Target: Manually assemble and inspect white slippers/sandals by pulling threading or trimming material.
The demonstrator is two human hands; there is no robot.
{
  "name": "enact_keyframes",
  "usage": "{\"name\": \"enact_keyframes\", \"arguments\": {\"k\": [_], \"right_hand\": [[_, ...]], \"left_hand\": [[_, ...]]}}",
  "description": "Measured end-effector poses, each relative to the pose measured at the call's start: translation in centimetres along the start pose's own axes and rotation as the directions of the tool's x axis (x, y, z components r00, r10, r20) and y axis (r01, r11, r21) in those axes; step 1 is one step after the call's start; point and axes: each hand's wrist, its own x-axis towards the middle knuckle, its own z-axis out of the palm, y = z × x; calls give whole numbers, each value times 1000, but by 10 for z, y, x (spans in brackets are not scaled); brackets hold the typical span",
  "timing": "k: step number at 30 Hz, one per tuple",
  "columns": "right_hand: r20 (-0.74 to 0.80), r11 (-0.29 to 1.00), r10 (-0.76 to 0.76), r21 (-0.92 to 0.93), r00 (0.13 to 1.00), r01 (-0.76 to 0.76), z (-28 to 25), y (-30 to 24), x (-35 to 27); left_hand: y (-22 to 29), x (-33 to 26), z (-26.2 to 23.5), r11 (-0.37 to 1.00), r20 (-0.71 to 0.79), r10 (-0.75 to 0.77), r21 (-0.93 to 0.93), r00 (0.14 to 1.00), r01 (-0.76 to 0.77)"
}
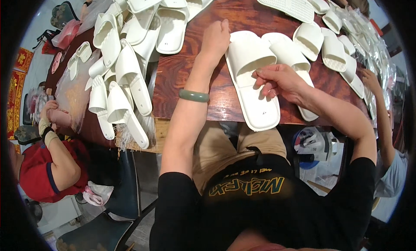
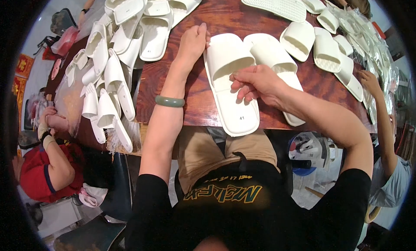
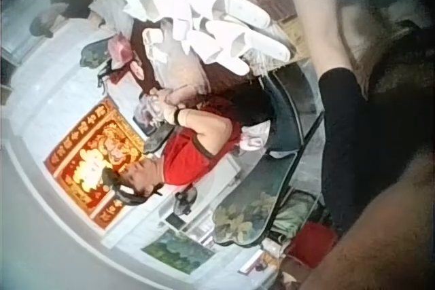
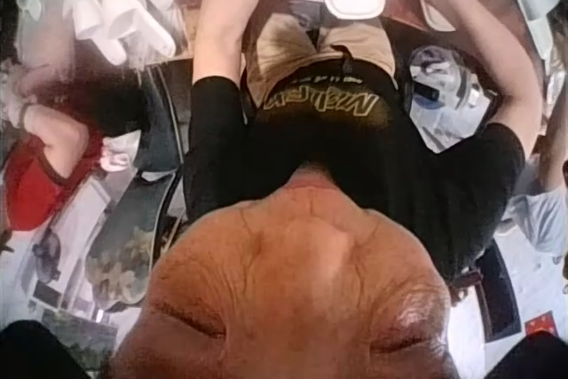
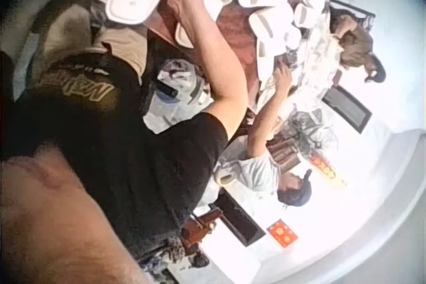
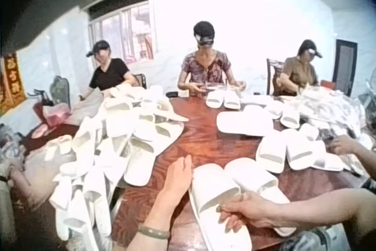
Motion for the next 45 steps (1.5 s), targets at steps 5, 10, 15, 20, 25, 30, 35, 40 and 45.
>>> {"name": "enact_keyframes", "arguments": {"k": [5,10,15,20,25,30,35,40,45], "right_hand": [[-3,998,-65,25,998,65,-2,8,4],[-41,999,-37,-24,998,36,1,8,6],[-24,996,-78,-48,997,77,2,9,9],[-7,994,-101,-48,995,101,-3,13,12],[20,994,-103,-29,995,103,-1,8,-1],[126,959,-71,-264,989,102,-18,-1,-56],[159,515,-421,-768,893,380,-56,-2,-116],[325,-147,-732,-933,599,328,-65,6,-134],[530,-247,-636,-828,561,503,-76,38,-100]], "left_hand": [[17,-8,7,947,250,-42,319,967,-42],[28,-16,23,936,176,-12,348,984,-51],[20,-11,29,985,112,-27,174,993,7],[12,-11,39,984,-10,45,176,999,-42],[7,-5,42,991,-119,85,113,989,-72],[0,-1,25,861,-127,507,128,852,-493],[21,3,20,949,8,256,-192,967,-249],[53,16,47,987,491,147,-126,858,-97],[53,18,80,988,597,151,-69,788,-136]]}}
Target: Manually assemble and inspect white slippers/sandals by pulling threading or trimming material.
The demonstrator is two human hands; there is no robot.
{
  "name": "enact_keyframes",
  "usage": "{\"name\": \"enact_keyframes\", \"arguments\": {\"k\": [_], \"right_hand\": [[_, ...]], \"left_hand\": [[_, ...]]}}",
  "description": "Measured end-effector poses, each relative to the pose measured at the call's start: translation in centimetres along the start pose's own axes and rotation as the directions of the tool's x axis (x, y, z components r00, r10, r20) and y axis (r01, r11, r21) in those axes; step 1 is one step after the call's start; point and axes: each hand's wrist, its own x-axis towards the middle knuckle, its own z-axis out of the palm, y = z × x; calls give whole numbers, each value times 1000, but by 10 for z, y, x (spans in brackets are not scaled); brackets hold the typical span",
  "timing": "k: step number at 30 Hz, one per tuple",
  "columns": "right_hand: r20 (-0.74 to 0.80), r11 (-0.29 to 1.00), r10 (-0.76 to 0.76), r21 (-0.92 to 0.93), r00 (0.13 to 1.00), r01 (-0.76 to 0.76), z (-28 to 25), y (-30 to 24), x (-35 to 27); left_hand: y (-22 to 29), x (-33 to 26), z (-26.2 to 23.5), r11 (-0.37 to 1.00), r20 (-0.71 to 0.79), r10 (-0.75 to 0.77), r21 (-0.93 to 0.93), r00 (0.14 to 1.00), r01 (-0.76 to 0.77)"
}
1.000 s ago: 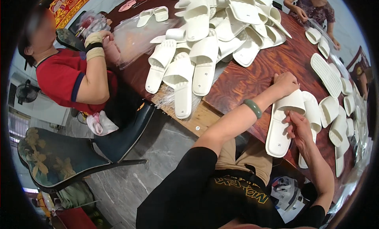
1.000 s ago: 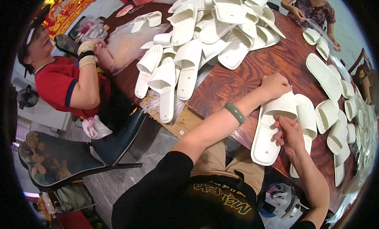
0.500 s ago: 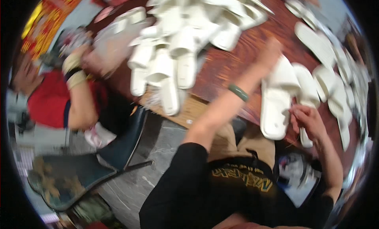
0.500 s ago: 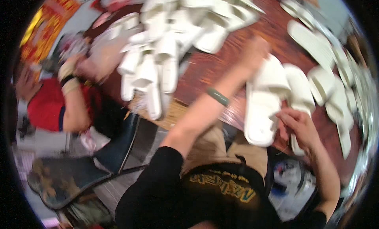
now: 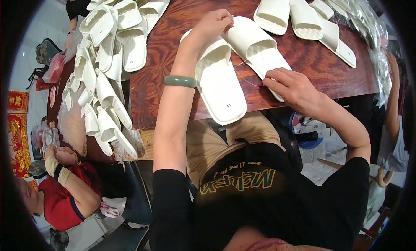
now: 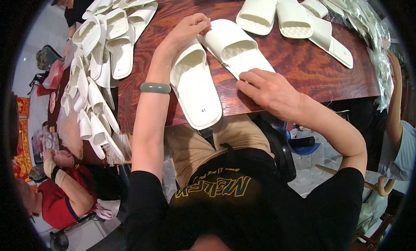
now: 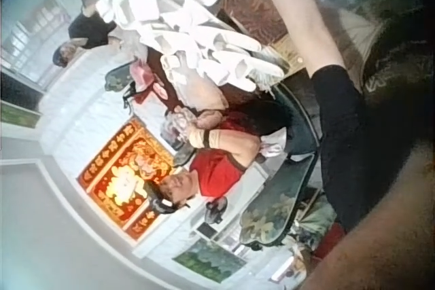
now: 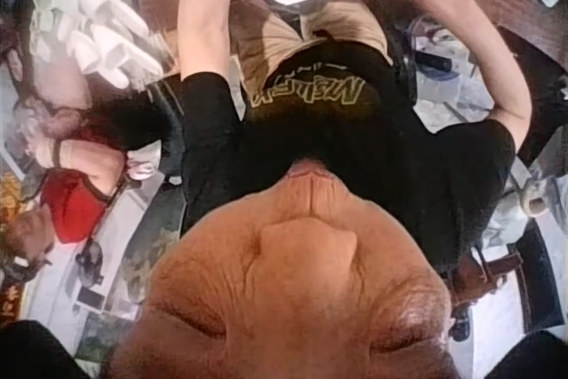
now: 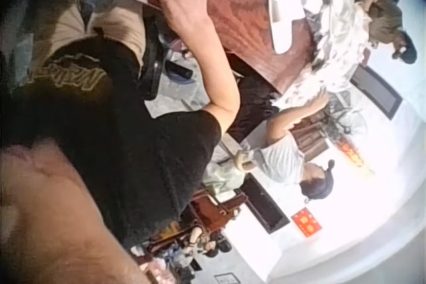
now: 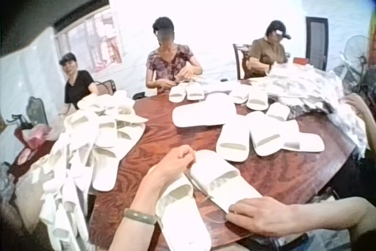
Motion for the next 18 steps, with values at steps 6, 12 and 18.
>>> {"name": "enact_keyframes", "arguments": {"k": [6,12,18], "right_hand": [[-137,999,-5,53,990,12,29,48,4],[-204,994,56,107,977,-34,46,67,41],[-204,989,93,133,975,-66,52,70,51]], "left_hand": [[-12,5,2,997,23,-59,40,998,58],[-16,15,1,998,148,-41,-37,988,47],[-14,13,7,980,-7,-58,-192,998,55]]}}
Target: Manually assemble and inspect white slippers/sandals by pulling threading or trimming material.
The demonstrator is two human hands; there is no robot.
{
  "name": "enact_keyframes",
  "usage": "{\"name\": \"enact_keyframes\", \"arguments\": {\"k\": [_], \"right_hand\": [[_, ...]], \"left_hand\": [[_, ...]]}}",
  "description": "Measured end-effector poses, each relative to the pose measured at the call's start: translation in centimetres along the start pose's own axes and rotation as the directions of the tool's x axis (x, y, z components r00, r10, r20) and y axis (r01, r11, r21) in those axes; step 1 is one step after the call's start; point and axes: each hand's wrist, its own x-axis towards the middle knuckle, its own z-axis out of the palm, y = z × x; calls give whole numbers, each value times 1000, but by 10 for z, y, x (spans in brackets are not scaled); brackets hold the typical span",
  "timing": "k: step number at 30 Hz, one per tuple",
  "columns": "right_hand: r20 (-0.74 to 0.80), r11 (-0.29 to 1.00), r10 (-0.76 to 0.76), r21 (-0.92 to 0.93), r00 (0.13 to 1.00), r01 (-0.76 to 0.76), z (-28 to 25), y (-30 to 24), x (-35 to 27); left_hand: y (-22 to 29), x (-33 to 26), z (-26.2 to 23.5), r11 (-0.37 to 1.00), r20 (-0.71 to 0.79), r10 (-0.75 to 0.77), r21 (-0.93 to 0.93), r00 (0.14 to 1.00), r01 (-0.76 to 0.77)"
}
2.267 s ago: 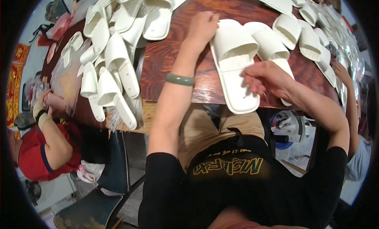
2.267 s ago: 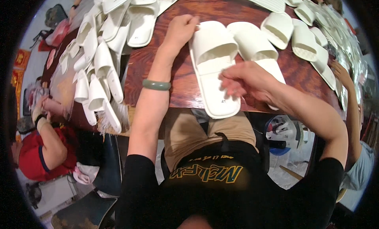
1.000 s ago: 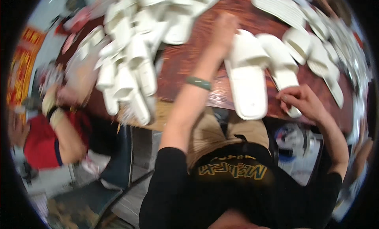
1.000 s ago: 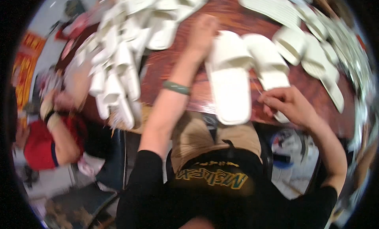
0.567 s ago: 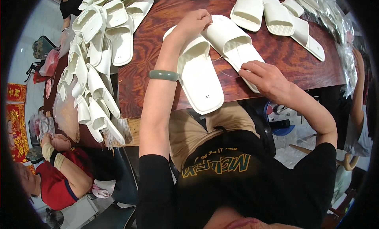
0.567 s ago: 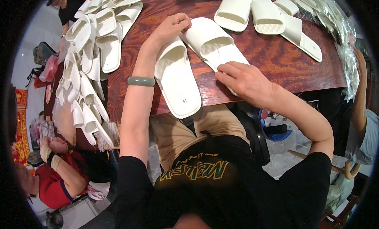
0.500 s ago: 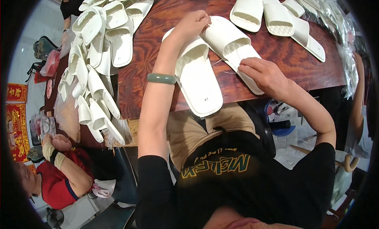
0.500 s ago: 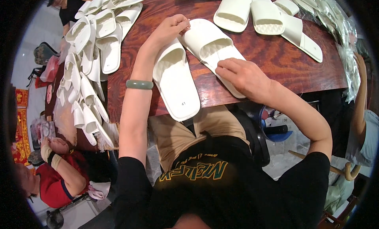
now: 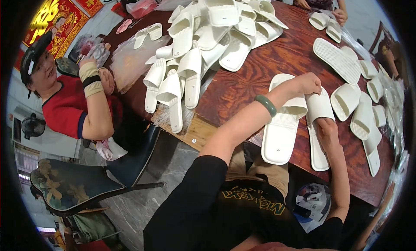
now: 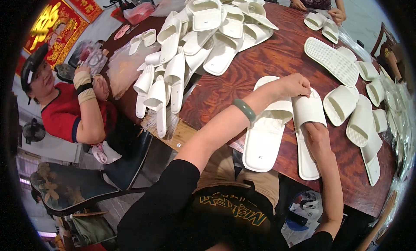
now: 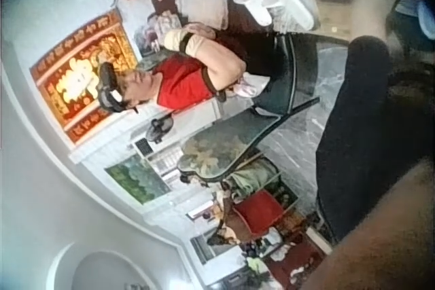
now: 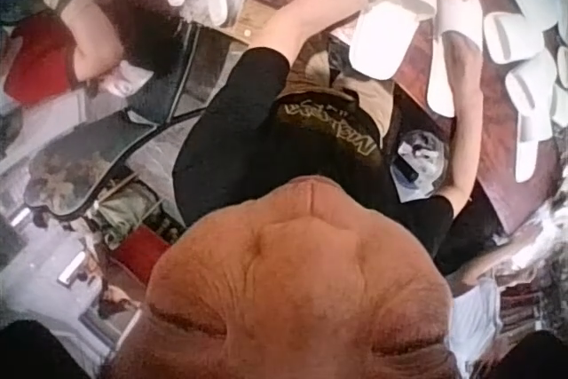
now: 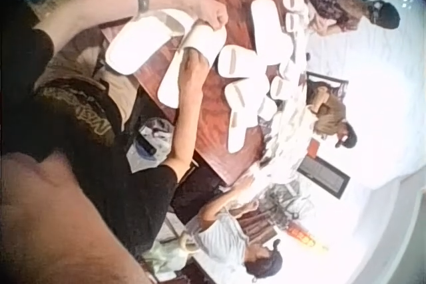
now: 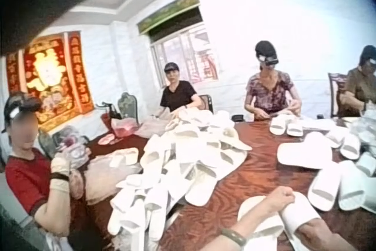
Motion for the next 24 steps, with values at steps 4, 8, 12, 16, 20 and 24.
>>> {"name": "enact_keyframes", "arguments": {"k": [4,8,12,16,20,24], "right_hand": [[-111,997,-59,-59,992,53,-18,-24,-6],[-281,981,-184,-107,942,160,-42,-28,24],[37,950,59,305,998,-68,-26,0,93],[310,691,248,608,918,-392,9,15,124],[329,221,446,860,832,-459,23,8,114],[296,208,497,872,816,-443,31,-1,110]], "left_hand": [[7,-19,-9,990,-317,103,-60,943,-128],[12,-48,-21,929,-468,213,-176,857,-327],[15,-67,-24,911,-492,320,-74,810,-405],[15,-73,-29,913,-498,254,-160,829,-376],[8,-71,-39,875,-470,137,-355,872,-329],[2,-71,-44,834,-426,117,-448,897,-322]]}}
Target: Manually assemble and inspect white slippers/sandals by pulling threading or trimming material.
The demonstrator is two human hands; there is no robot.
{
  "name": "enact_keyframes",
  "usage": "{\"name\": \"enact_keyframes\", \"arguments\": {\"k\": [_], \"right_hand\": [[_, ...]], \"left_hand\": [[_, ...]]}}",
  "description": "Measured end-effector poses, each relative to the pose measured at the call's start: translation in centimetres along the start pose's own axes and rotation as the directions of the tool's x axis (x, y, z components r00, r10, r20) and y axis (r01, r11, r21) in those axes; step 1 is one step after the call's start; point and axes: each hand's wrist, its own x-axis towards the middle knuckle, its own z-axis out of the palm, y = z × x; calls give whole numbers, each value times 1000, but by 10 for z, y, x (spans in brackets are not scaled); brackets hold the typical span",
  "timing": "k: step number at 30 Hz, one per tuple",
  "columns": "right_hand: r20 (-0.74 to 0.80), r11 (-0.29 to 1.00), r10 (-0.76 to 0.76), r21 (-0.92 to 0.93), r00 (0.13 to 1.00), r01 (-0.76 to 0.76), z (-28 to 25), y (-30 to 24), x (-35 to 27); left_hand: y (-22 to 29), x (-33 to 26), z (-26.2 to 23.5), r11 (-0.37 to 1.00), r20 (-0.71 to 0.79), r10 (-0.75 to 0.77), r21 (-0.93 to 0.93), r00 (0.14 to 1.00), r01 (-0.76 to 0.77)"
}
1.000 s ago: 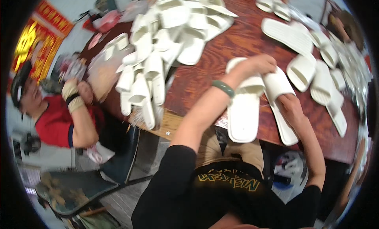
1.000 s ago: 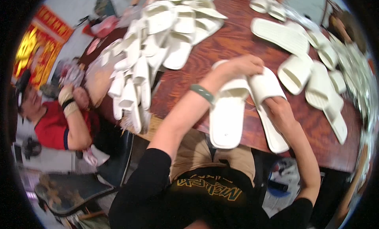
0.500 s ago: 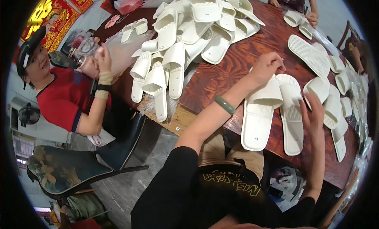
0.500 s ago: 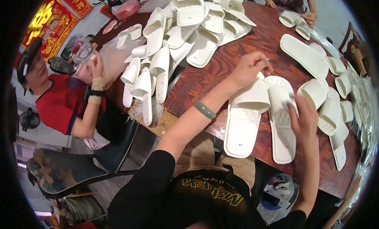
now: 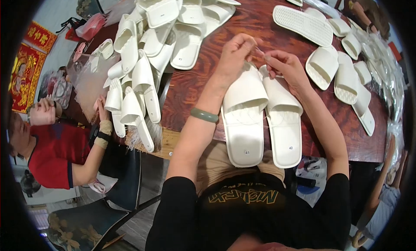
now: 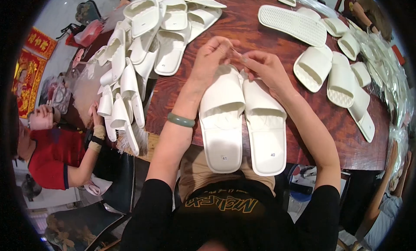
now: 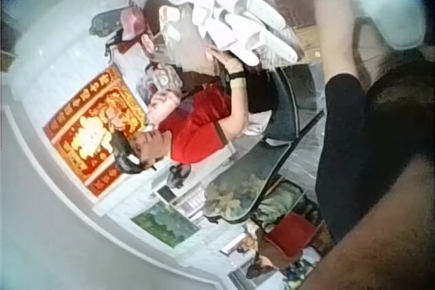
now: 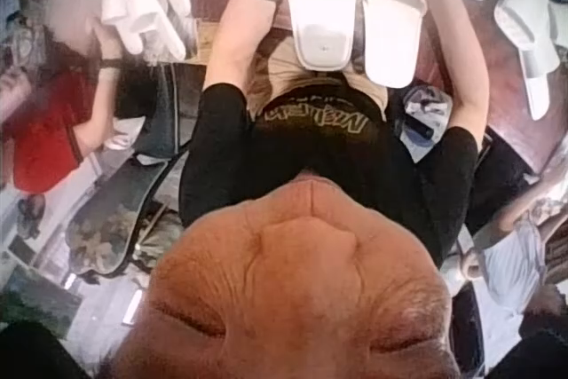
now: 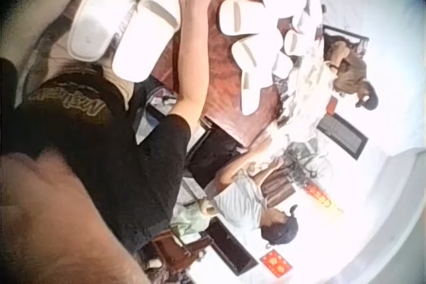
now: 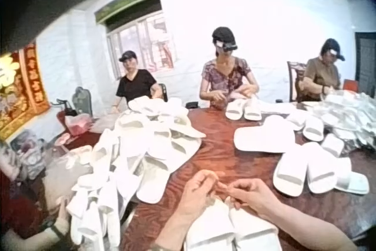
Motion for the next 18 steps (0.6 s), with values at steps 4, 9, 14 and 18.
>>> {"name": "enact_keyframes", "arguments": {"k": [4,9,14,18], "right_hand": [[-69,977,-134,-177,989,120,1,0,14],[-25,940,-251,-244,968,237,8,4,32],[-132,931,-327,-213,936,295,7,10,35],[-102,848,-439,-377,893,374,6,12,33]], "left_hand": [[0,-1,-3,998,-89,-34,54,995,39],[3,0,-2,995,-131,-46,81,990,57],[5,0,-1,996,-164,-83,0,983,84],[6,-1,-1,995,-142,-91,-53,986,84]]}}
